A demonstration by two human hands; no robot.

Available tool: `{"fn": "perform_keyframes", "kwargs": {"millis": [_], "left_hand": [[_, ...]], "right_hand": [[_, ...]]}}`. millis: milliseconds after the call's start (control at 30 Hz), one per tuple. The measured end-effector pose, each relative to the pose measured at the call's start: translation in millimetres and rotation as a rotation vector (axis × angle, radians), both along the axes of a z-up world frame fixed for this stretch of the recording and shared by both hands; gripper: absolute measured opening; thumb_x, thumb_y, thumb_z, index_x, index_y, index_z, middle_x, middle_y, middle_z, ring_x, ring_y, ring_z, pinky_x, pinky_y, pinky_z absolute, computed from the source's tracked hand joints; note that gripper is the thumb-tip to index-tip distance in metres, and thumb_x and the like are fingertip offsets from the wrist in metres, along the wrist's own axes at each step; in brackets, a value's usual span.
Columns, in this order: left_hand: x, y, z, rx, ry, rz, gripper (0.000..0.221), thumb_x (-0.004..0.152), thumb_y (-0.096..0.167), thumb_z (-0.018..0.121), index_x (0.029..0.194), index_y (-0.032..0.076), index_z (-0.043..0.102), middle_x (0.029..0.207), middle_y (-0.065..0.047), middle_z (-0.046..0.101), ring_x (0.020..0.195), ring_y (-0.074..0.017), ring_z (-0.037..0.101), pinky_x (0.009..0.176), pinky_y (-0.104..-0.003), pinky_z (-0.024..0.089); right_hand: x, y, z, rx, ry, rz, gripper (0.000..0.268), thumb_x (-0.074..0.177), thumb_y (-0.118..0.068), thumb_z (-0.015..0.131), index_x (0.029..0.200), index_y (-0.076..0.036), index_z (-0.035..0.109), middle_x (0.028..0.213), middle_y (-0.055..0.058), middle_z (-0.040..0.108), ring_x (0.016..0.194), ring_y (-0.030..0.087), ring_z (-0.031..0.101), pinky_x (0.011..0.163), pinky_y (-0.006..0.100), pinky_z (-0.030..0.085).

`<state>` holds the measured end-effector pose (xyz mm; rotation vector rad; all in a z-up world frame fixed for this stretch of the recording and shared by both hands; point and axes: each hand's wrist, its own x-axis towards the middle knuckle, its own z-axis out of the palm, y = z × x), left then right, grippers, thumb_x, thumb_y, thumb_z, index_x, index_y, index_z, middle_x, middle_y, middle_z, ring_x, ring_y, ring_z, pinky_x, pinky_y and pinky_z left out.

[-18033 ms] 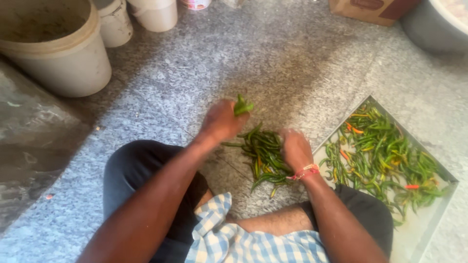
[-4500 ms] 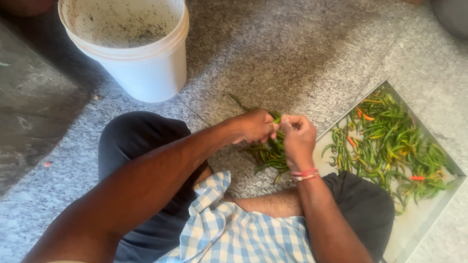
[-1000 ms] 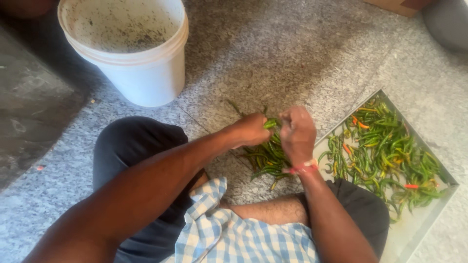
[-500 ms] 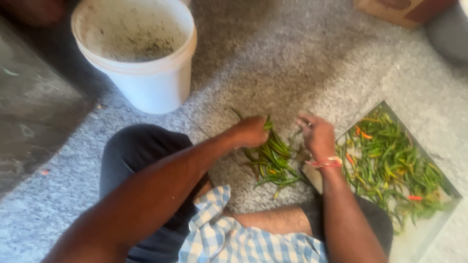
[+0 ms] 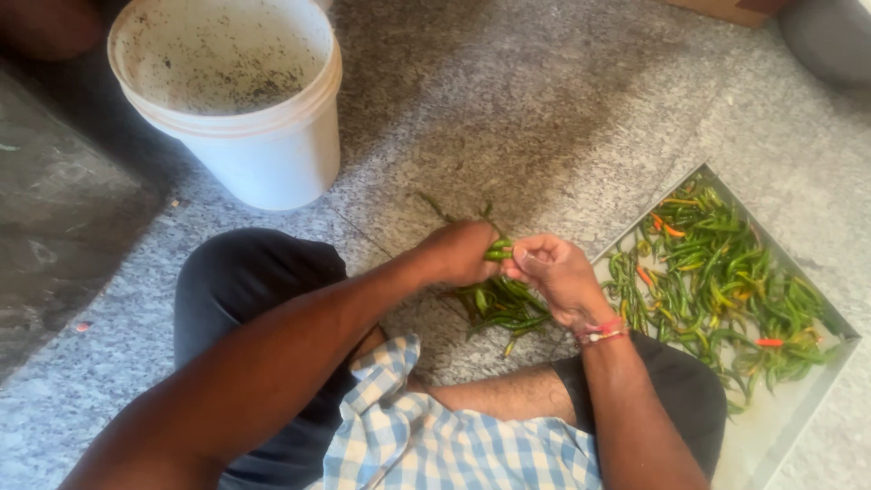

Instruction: The person picks up green chili peppers from a pile on the floor, snaps off their stems by hand, and places the de-stemmed chilis into a white bucket next to them.

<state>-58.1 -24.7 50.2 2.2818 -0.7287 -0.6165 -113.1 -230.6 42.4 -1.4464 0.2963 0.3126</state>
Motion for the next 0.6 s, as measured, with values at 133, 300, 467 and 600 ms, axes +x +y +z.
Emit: {"fn": "perform_keyframes", "kwargs": {"millis": [133,300,467,600], "left_hand": [[0,-2,-4,-0.129,0.419,0.133,0.031,0.084,0.020,0.079,0.107,0.002,0.070,0.089,-0.011,0.072,0.076,-0.0209,0.069,0.069,-0.039,0.057],[-1,-3,-2,-0.102,0.722,0.302,0.039,0.091,0.020,0.072,0.122,0.001,0.061,0.083,-0.009,0.061,0.062,-0.0183,0.050,0.058,-0.039,0.048],[30,8,-12,-0.317,0.384,0.395,0.067,0.097,0.024,0.083,0.136,-0.012,0.041,0.099,-0.010,0.052,0.076,-0.0093,0.053,0.071,-0.030,0.052],[38,6,-28,-0.171,0.536,0.397,0.039,0.090,0.028,0.069,0.114,-0.003,0.069,0.099,-0.019,0.073,0.074,-0.0254,0.062,0.067,-0.042,0.054]], "right_hand": [[-10,19,-14,-0.589,-0.282,-0.048,0.011,0.092,-0.008,0.075,0.100,-0.001,0.073,0.091,0.011,0.077,0.077,0.017,0.070,0.071,0.032,0.056],[-3,8,-21,-1.184,-0.790,-0.128,0.015,0.091,-0.002,0.066,0.102,-0.007,0.074,0.099,0.013,0.075,0.089,0.031,0.071,0.081,0.041,0.055],[24,-16,-46,-1.230,-0.471,0.028,0.020,0.086,-0.013,0.071,0.104,-0.007,0.077,0.096,0.021,0.073,0.088,0.043,0.069,0.078,0.049,0.055],[61,-2,-85,-1.191,-0.266,0.174,0.020,0.089,-0.024,0.070,0.103,-0.010,0.075,0.095,0.019,0.074,0.086,0.041,0.070,0.079,0.050,0.054]]}}
